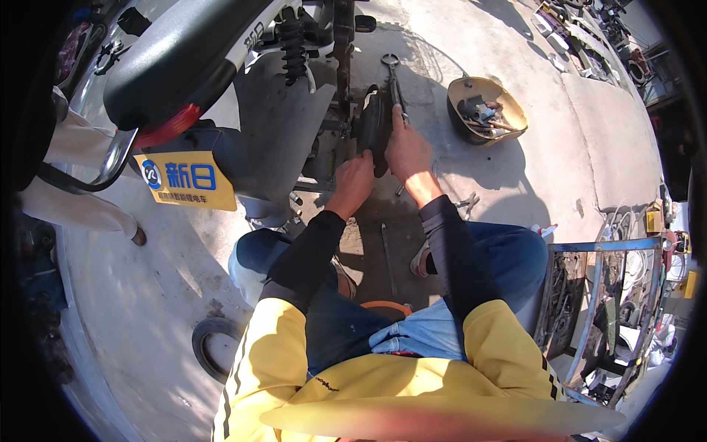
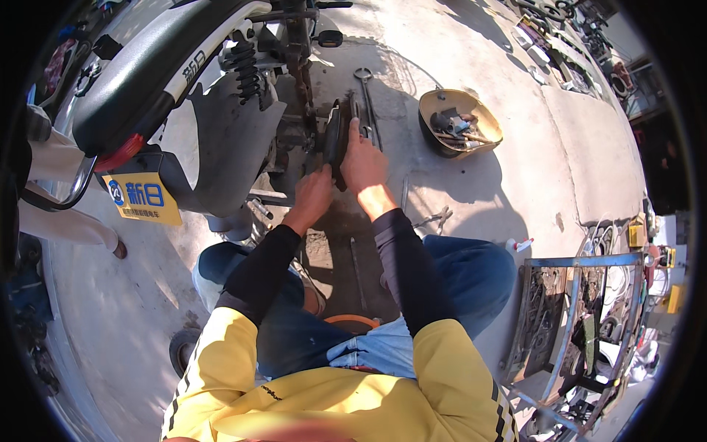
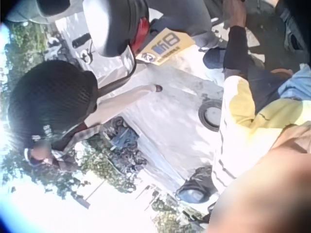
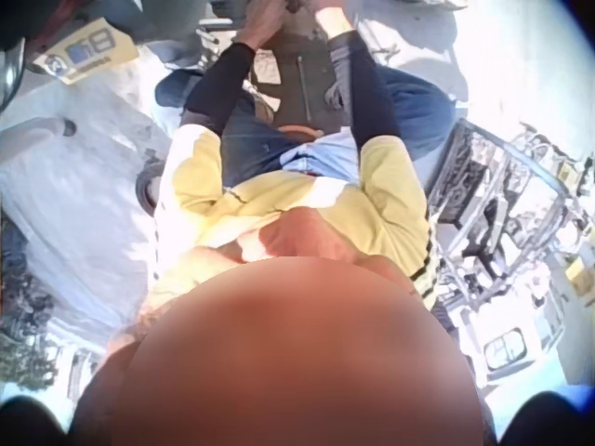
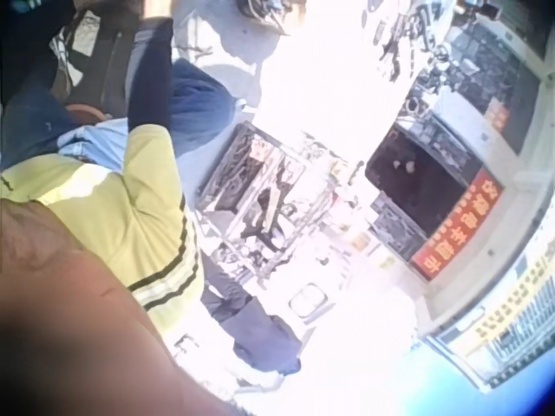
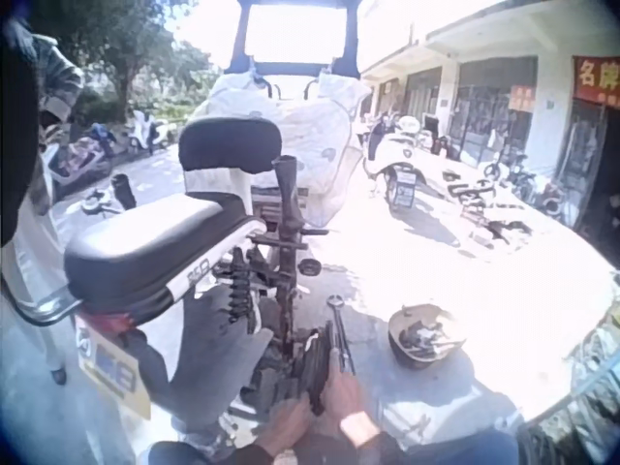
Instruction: The person sits on the ground and uses a wrench and screwdriver to adjust and tighten components on the rear wheel hub of a scooter. They repeatedly rotate the wheel and apply tools to the hub area, occasionally reaching for tools on the ground.
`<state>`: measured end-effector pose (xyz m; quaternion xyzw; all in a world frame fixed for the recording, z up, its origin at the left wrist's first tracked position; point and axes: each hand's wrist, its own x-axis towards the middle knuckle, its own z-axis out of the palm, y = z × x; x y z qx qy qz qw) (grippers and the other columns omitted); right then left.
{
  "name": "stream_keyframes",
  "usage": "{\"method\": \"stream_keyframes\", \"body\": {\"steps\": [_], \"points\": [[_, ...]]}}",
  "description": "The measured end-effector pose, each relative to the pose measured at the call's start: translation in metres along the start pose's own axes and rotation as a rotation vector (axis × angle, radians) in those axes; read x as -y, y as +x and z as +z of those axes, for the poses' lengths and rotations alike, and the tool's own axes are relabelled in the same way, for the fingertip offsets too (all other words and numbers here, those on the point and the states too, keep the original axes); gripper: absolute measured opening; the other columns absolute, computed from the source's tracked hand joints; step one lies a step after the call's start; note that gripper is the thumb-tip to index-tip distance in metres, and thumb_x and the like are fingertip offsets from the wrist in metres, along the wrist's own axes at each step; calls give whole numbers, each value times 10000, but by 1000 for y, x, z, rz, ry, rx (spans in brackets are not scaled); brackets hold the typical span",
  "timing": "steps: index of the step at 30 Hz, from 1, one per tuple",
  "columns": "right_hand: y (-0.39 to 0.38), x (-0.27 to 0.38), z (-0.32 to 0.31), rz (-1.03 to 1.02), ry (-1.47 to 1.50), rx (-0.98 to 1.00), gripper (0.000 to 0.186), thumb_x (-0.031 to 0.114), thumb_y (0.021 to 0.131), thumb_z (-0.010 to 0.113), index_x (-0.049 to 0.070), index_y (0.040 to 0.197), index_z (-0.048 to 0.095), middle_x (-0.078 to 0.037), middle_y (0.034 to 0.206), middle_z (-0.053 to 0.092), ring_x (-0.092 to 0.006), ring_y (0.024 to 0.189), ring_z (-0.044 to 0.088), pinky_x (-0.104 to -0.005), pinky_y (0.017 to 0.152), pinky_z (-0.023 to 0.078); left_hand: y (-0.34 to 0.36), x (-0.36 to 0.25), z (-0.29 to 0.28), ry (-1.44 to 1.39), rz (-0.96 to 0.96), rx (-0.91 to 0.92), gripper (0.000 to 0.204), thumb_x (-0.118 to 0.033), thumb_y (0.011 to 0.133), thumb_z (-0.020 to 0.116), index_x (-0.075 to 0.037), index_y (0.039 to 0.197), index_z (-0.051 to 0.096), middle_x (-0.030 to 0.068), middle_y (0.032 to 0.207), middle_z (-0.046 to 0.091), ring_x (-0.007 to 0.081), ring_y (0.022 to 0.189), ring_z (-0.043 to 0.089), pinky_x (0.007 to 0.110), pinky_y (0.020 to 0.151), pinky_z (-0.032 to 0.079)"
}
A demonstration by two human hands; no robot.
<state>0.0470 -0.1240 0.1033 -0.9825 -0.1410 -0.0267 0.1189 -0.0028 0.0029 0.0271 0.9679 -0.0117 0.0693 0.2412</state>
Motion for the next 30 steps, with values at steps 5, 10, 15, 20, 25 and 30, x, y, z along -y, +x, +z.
{"method": "stream_keyframes", "body": {"steps": [5,10,15,20,25,30], "points": [[-67,12,30,29,-46,5,845,113,895,623,112,1649,243,-188,1028,672,-410,775,709,-529,625,553,4,7,-6,-63,-62,44,171,-139,944,633,0,1044,616,235,890,735,450,859,723,548,732,569],[-37,8,6,26,-76,1,746,152,936,610,87,1618,314,-193,1007,671,-408,767,718,-517,623,578,-4,9,4,15,-4,1,177,-196,960,663,-29,1008,631,200,872,736,402,821,740,505,685,585],[-9,7,15,-51,-27,-60,801,194,944,634,103,1639,247,-201,1093,655,-411,787,722,-510,631,580,4,4,-7,-68,-47,16,184,-188,959,659,-18,1019,622,220,919,737,436,867,724,542,723,563],[-66,6,29,49,-42,-10,843,106,903,600,147,1663,240,-206,1114,687,-410,751,726,-529,583,551,-2,8,4,-56,-127,73,198,-205,971,656,-17,1028,624,227,933,736,441,895,720,545,738,555],[39,3,-7,32,116,19,737,109,925,566,120,1618,318,-212,1150,685,-449,880,710,-536,759,565,6,0,-11,-99,-108,56,233,-217,964,667,-17,1078,631,240,973,735,457,932,711,557,770,551],[-35,7,7,-5,-94,-50,737,122,935,580,89,1627,329,-192,975,687,-397,789,727,-523,640,564,13,-10,-33,-86,-179,102,230,-217,967,662,-28,1096,634,232,961,736,455,924,710,562,768,546]]}}
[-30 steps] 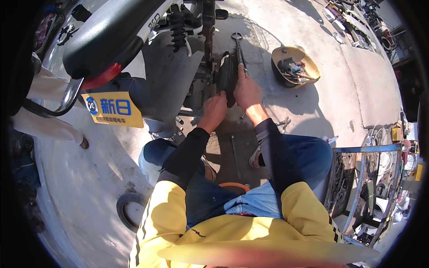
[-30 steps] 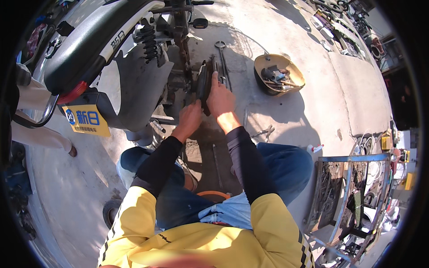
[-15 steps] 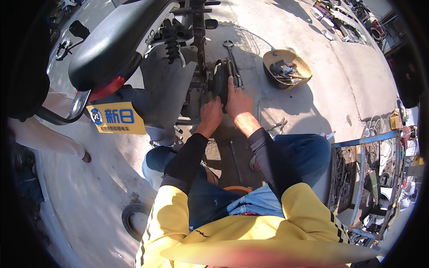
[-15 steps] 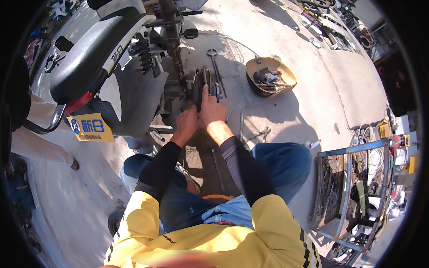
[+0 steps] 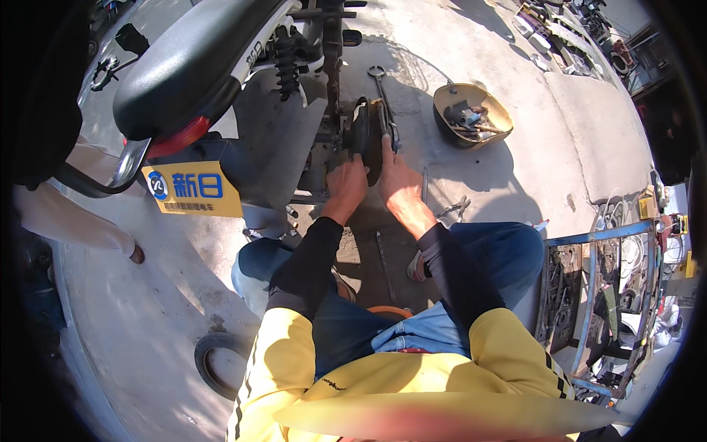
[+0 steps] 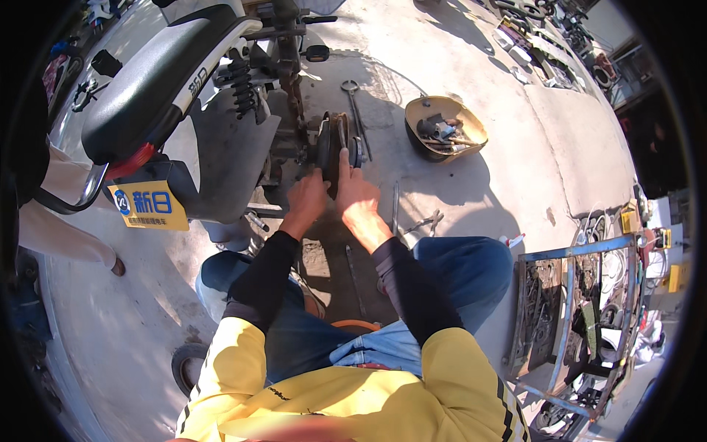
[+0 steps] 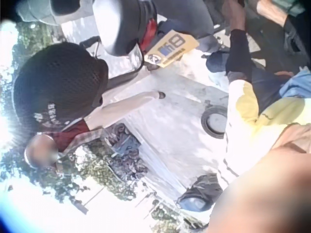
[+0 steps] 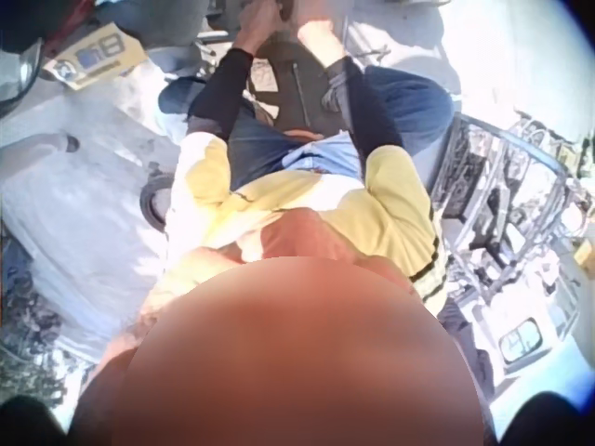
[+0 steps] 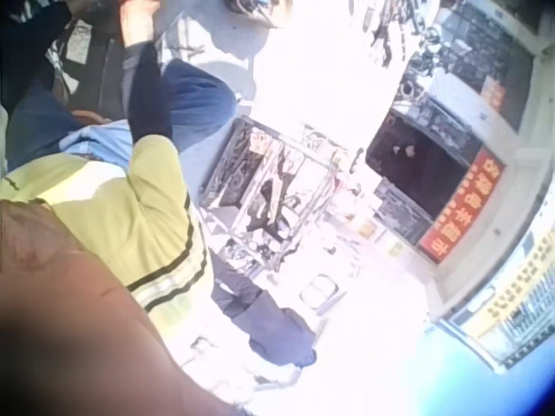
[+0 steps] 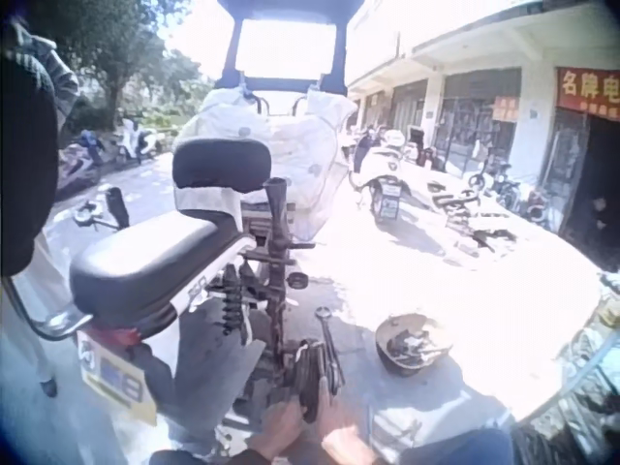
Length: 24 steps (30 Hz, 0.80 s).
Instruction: The person sits on the ground and uses a wrench and screwdriver to adjust and tighten components on the rear wheel hub of a scooter. They repeatedly rotate the wheel and apply tools to the hub area, occasionally reaching for tools on the ground.
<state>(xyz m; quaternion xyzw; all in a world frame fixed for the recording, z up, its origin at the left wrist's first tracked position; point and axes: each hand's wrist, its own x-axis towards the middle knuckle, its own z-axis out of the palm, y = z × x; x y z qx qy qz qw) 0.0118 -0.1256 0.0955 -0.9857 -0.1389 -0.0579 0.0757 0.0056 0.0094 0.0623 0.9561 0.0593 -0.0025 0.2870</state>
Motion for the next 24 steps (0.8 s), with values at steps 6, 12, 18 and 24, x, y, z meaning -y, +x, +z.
{"method": "stream_keyframes", "body": {"steps": [6,12,18,24], "points": [[13,-8,-11,-23,47,8,736,114,926,600,78,1613,339,-185,1000,689,-377,783,730,-494,644,577,-10,6,19,20,24,-10,220,-224,961,672,-40,1077,636,200,929,749,420,912,729,545,754,559],[-5,13,4,64,23,98,811,154,918,620,86,1647,271,-188,1070,689,-406,823,730,-514,658,572,-8,17,20,64,58,-24,179,-184,937,662,-36,1037,645,215,859,734,434,850,726,566,714,557],[38,-6,-15,30,61,94,810,125,902,604,77,1636,266,-206,1091,717,-422,863,725,-527,712,575,-17,24,42,135,145,-71,105,-90,908,603,-35,950,683,198,796,736,407,791,745,513,662,578],[-3,7,8,55,17,97,850,134,936,597,124,1672,171,-194,1121,674,-417,840,728,-536,693,580,-12,15,21,115,71,-58,123,-146,942,641,-31,966,678,197,822,742,394,809,749,499,669,581]]}}
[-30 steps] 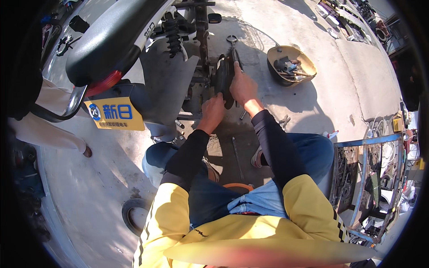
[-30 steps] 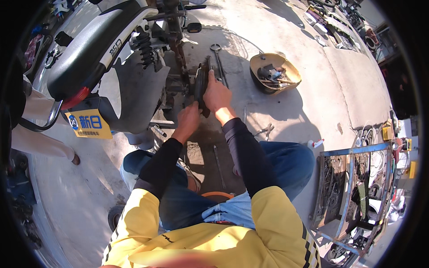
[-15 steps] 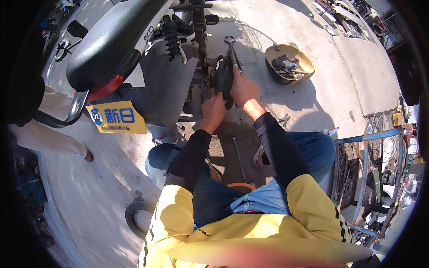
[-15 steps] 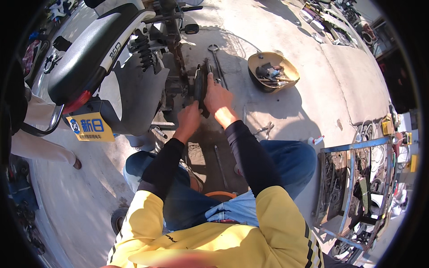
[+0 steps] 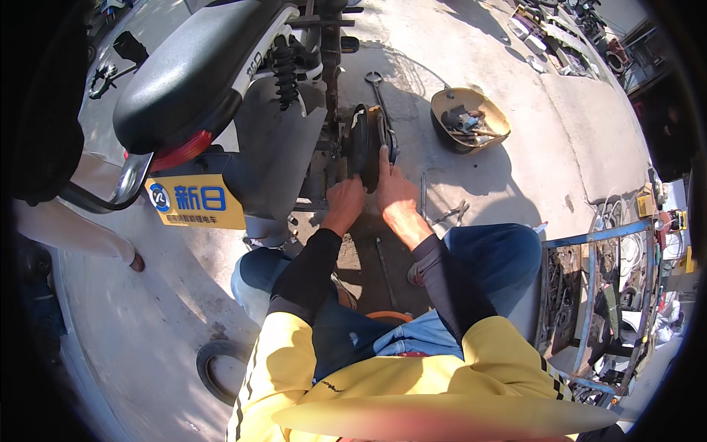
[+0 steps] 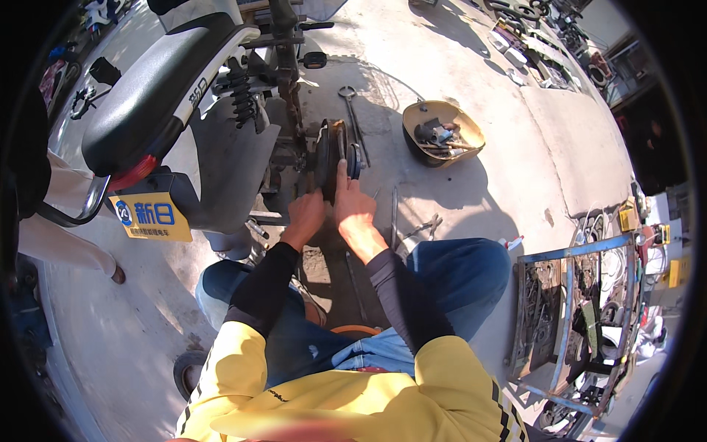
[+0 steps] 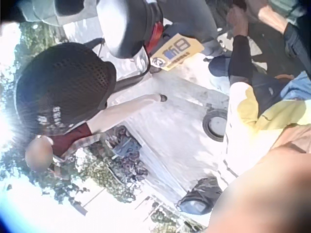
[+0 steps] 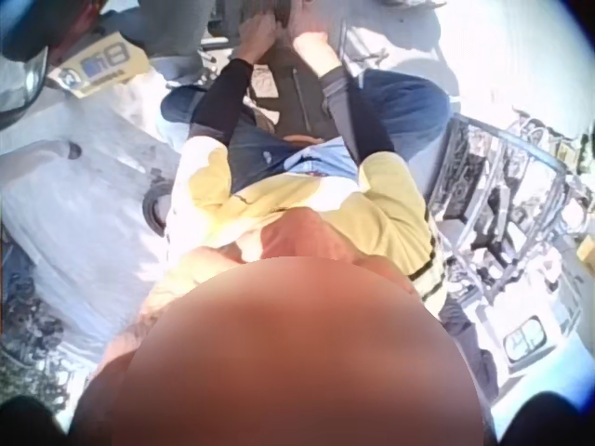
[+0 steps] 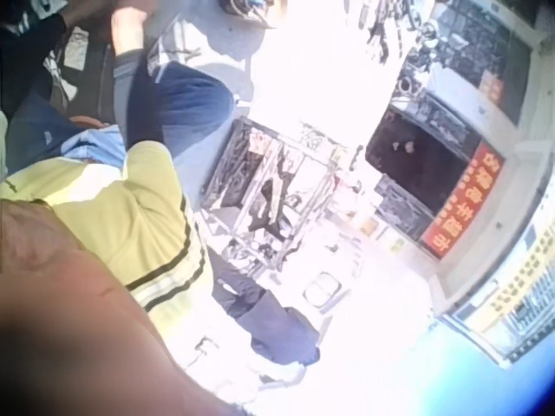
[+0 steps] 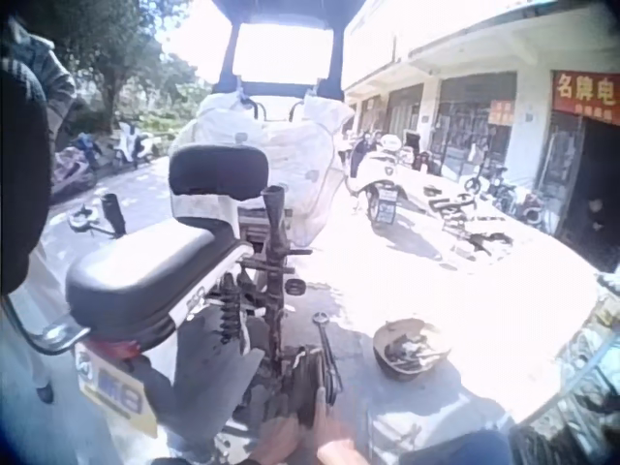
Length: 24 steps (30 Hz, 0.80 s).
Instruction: The person sits on the ground and uses a wrench and screwdriver to adjust and tighten components on the rear wheel hub of a scooter. They repeatedly rotate the wheel and apply tools to the hub area, occasionally reaching for tools on the ground.
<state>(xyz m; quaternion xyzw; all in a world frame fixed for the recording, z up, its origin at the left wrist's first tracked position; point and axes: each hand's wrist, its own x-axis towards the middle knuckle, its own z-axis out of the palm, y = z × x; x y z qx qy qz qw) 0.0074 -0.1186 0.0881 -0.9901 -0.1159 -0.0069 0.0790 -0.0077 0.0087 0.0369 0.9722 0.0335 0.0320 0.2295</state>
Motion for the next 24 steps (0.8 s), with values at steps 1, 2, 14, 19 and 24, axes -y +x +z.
{"method": "stream_keyframes", "body": {"steps": [1,2,14,19,24], "points": [[-25,-8,12,-9,8,11,876,137,940,594,146,1679,124,-192,1131,670,-413,832,729,-534,682,580,0,-5,-6,-41,-45,17,137,-164,947,653,-32,974,673,200,831,742,393,815,748,500,674,580],[-41,-12,21,-26,27,36,904,140,943,591,167,1687,77,-190,1141,666,-409,825,731,-532,672,581,3,-4,-4,-51,-25,-1,155,-182,950,662,-31,987,669,202,840,743,396,824,748,504,683,579],[-55,-15,49,-124,31,-211,854,115,920,628,88,1667,215,-143,862,610,-301,521,630,-425,383,473,19,1,4,-74,-2,0,194,-204,951,680,-27,1022,642,211,895,738,414,857,734,526,726,569],[60,-13,-31,5,210,-10,711,132,921,598,144,1595,372,-230,1079,719,-451,925,708,-543,786,555,8,-3,-4,-121,0,26,247,-237,963,668,-25,1084,625,230,956,732,452,921,709,575,764,542],[82,-43,-63,17,346,-232,613,181,982,552,133,1574,400,-209,1027,733,-440,953,707,-542,786,549,24,-6,-17,-168,-28,-24,229,-242,979,650,-35,1072,618,228,962,732,457,931,704,580,779,532]]}}
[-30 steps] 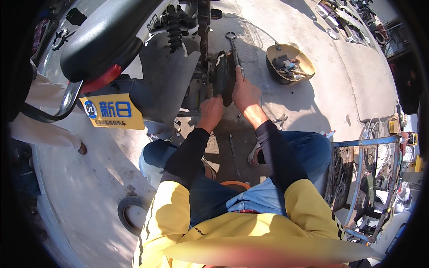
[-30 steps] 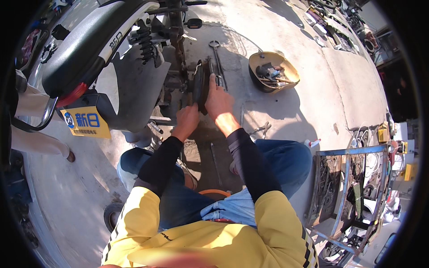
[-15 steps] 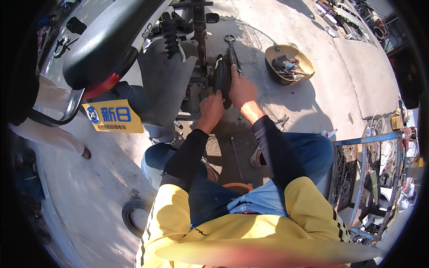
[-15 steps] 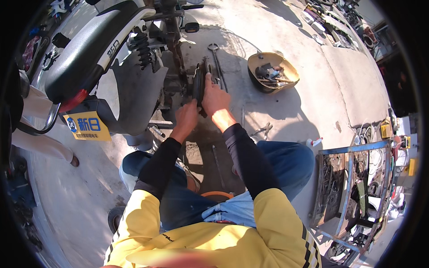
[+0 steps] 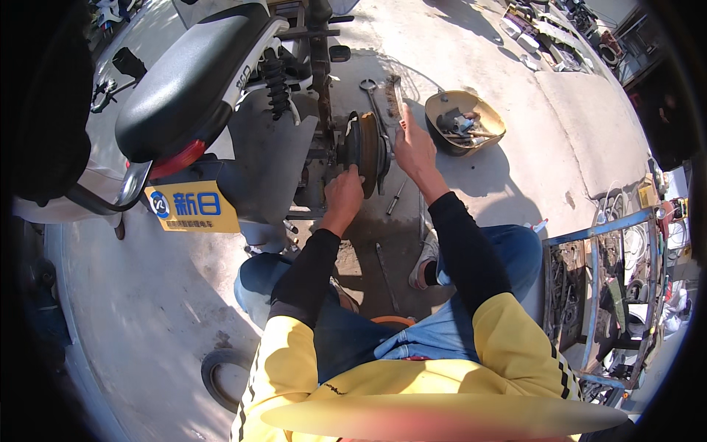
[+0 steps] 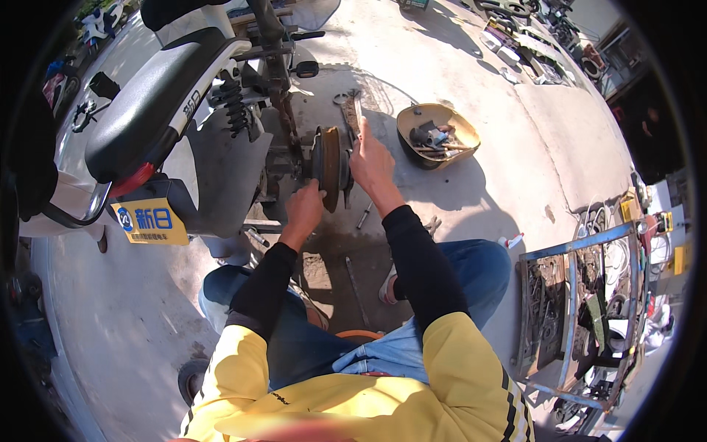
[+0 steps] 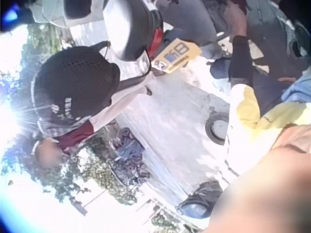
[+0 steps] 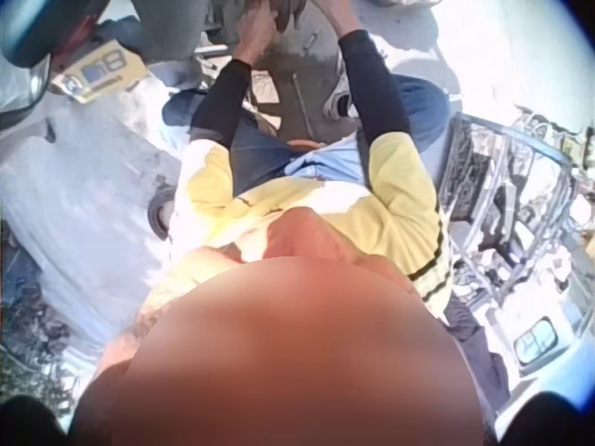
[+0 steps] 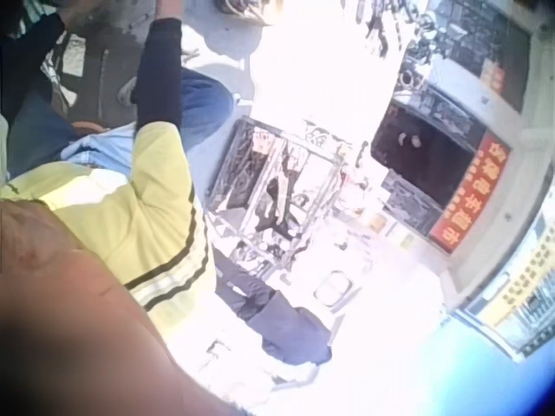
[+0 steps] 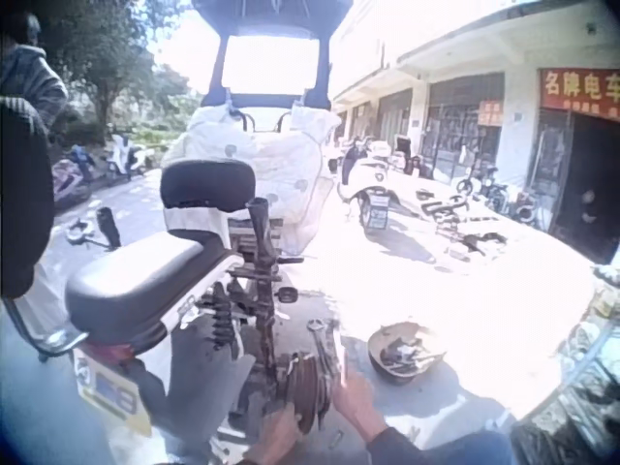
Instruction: The person sits on the ground and uses a wrench and screwdriver to adjust and tighten components on the rear wheel hub of a scooter. They repeatedly rotate the wheel and apply tools to the hub area, occasionally reaching for tools on the ground.
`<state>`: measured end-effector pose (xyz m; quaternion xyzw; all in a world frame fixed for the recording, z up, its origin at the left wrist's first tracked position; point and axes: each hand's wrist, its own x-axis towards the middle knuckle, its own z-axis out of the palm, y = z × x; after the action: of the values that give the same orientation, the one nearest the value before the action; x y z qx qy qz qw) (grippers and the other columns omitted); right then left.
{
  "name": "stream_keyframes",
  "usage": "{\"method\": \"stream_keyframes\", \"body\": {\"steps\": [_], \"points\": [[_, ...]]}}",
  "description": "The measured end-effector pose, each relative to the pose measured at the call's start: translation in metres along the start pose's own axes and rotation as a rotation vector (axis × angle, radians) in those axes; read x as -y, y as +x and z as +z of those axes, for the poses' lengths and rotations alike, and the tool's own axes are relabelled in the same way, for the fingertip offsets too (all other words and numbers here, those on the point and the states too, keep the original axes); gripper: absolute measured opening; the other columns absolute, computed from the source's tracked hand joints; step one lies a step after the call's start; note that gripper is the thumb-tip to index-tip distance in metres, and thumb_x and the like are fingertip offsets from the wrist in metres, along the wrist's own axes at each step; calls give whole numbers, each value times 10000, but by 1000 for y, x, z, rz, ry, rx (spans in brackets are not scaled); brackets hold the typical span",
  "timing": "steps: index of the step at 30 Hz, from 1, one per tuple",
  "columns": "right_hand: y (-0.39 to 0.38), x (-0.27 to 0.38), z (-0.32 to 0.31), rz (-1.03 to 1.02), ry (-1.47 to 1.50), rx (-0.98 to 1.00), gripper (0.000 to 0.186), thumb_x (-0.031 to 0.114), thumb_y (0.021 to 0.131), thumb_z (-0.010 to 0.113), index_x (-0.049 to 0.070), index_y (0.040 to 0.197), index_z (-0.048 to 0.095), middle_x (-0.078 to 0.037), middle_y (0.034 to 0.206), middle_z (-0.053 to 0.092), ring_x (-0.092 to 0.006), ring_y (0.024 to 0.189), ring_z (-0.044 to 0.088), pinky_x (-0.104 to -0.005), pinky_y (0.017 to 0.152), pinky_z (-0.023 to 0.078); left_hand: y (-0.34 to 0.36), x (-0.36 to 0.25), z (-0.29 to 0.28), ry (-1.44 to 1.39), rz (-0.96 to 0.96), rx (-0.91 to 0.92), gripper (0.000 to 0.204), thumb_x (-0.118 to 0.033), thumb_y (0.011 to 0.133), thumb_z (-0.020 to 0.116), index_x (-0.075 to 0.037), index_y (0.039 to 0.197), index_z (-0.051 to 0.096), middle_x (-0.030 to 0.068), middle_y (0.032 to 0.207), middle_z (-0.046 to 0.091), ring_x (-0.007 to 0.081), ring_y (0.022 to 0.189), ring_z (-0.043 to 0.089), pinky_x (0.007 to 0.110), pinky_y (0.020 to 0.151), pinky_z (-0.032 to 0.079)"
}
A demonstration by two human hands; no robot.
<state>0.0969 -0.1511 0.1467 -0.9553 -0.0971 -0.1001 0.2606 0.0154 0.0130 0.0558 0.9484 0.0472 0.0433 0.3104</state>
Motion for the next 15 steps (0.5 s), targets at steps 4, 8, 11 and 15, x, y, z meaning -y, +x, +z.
{"method": "stream_keyframes", "body": {"steps": [4,8,11,15], "points": [[-23,1,-4,-35,-3,29,553,188,1021,523,169,1564,415,-210,1081,741,-454,980,695,-538,826,544,-5,0,9,-2,-16,3,235,-251,983,648,-32,1066,616,228,965,733,458,932,703,576,783,534],[-62,21,31,12,-210,220,634,166,1005,533,187,1613,353,-201,1139,715,-459,933,702,-550,799,547,-9,-4,5,1,-13,13,239,-251,980,652,-29,1062,619,224,971,735,451,940,705,572,781,537],[-140,-4,64,-100,-186,73,828,146,926,597,147,1669,230,-180,1070,683,-409,723,712,-519,579,555,-8,3,4,14,-32,58,218,-236,983,646,-31,1051,619,218,972,735,447,940,705,570,777,537],[-84,8,49,-65,-270,184,775,146,933,591,69,1638,279,-219,1060,684,-419,748,714,-516,618,563,-14,3,11,7,-7,42,213,-234,978,650,-36,1051,622,212,979,738,448,939,705,569,777,538]]}}
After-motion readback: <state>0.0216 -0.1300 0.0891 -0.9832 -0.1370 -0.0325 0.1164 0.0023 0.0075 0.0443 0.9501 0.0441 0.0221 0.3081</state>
